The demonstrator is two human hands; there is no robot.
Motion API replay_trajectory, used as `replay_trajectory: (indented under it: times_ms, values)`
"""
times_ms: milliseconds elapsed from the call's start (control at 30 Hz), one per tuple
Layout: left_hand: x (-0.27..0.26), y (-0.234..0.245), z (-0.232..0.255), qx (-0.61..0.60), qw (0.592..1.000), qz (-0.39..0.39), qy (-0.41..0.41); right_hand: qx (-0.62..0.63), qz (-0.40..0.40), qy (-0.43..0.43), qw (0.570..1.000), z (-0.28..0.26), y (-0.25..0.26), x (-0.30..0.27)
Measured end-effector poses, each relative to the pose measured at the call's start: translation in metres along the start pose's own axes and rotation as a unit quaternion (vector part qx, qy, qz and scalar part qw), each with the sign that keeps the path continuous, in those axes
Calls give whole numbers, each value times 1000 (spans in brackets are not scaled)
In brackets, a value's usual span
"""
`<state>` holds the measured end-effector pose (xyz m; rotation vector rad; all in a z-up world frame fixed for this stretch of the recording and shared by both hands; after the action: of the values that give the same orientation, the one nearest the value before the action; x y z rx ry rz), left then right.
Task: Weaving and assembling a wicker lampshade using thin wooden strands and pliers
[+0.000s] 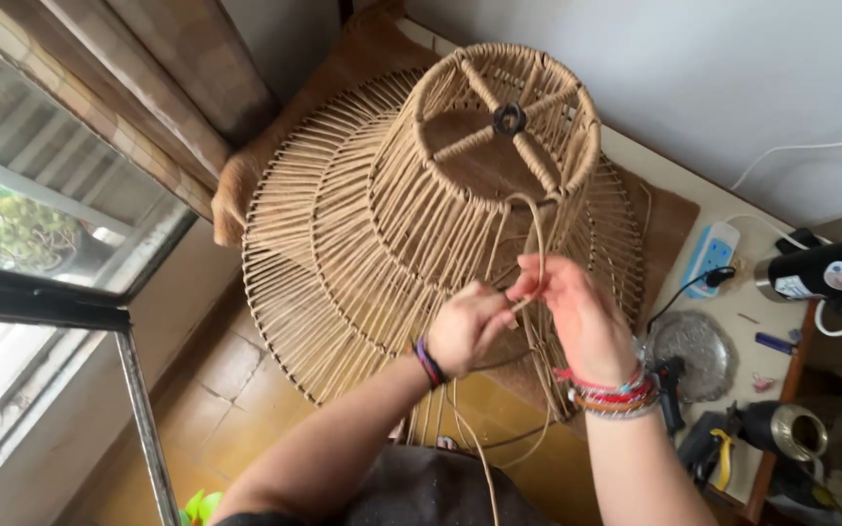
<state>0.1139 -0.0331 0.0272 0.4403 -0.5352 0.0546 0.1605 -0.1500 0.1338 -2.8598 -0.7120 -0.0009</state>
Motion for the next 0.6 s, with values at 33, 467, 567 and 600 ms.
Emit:
replay_trajectory:
  times_ms: [33,467,567,600]
  values:
    - [4,7,9,-9,1000,0,-21,-22,7,67,998,-21,-5,-1]
    - [-32,24,59,-428,809,23,403,-539,-302,-59,784,125,35,-99]
    - [-14,41,73,-247,899,-38,358,-408,-183,-110,888,59,-8,-68]
    - [-21,32,53,-247,900,-38,356,-409,-182,-108,888,35,-20,-60]
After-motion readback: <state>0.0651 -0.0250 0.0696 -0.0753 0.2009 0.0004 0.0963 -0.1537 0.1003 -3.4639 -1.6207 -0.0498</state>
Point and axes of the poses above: each hand's wrist, its own x-axis towards the middle knuckle, its own y-axis out of the back of the hand, z = x × y, the point moved 6 cm from there along x, towards the middle knuckle
